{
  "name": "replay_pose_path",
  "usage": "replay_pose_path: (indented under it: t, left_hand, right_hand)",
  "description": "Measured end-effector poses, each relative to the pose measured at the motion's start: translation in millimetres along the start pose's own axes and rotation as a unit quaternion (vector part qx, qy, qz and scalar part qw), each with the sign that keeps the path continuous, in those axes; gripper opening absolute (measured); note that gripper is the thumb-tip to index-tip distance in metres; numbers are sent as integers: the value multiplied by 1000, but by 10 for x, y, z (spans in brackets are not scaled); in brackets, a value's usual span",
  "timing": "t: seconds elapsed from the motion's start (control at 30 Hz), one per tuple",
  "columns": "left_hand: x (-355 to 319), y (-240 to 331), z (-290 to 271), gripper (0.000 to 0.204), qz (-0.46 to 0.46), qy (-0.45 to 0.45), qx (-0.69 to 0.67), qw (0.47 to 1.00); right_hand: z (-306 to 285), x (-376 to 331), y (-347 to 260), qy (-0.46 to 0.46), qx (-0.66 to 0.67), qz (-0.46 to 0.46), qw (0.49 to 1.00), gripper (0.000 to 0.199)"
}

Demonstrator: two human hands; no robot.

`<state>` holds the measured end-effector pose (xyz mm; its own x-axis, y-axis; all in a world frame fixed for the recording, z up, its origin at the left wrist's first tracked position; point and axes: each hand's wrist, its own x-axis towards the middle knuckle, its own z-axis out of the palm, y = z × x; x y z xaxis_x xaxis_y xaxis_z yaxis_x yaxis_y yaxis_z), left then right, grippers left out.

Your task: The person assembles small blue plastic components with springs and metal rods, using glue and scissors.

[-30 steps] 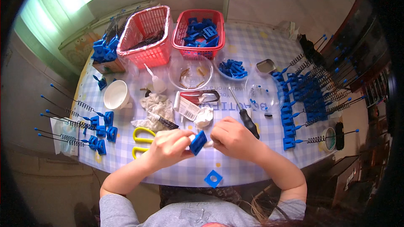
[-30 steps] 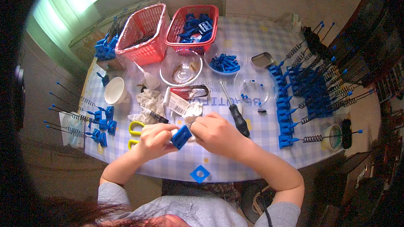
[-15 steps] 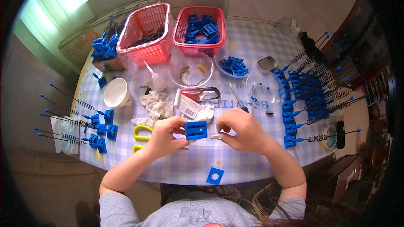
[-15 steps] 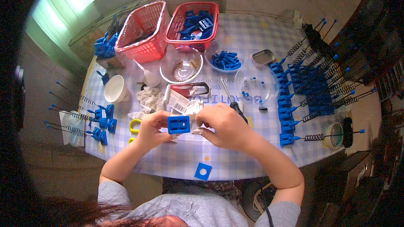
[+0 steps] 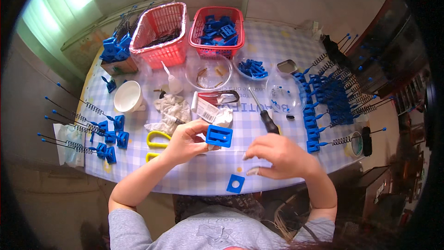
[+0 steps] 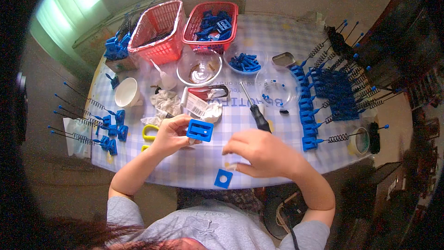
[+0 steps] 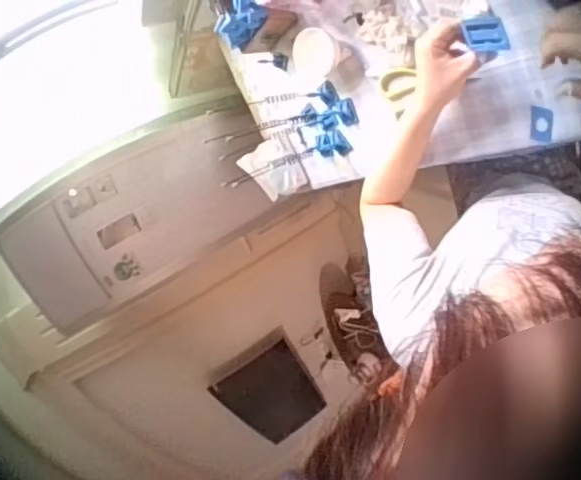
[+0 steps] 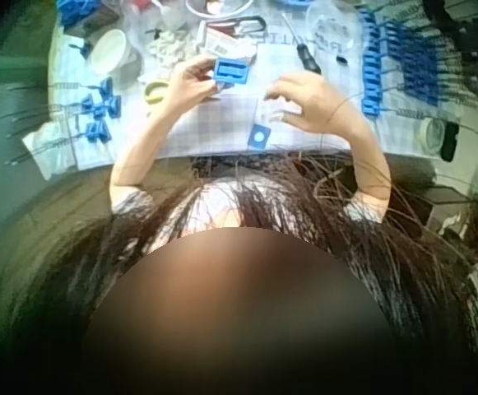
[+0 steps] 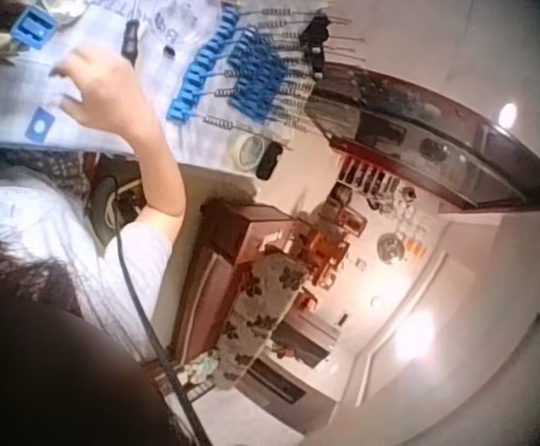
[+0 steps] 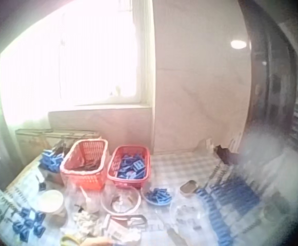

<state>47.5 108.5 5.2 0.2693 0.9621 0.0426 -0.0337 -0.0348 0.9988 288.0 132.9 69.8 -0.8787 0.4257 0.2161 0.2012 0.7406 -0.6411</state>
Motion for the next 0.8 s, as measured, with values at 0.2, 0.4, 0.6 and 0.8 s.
replay_pose_path:
  t: [0.2, 0.4, 0.6, 0.8]
  left_hand:
    - [9, 38, 60, 32, 56, 15, 157, 986]
    - [-14, 18, 112, 33, 78, -6, 168, 983]
    - [-45, -17, 117, 33, 83, -11, 194, 977]
    - [-39, 192, 40, 34, 81, -21, 317, 945]
  right_hand:
    - [265, -288, -80, 20, -45, 42, 998, 37]
    - [437, -103, 12, 192, 42, 110, 974, 56]
    - [607, 9, 75, 231, 66, 92, 966, 52]
    - [586, -83, 146, 207, -23, 105, 973, 50]
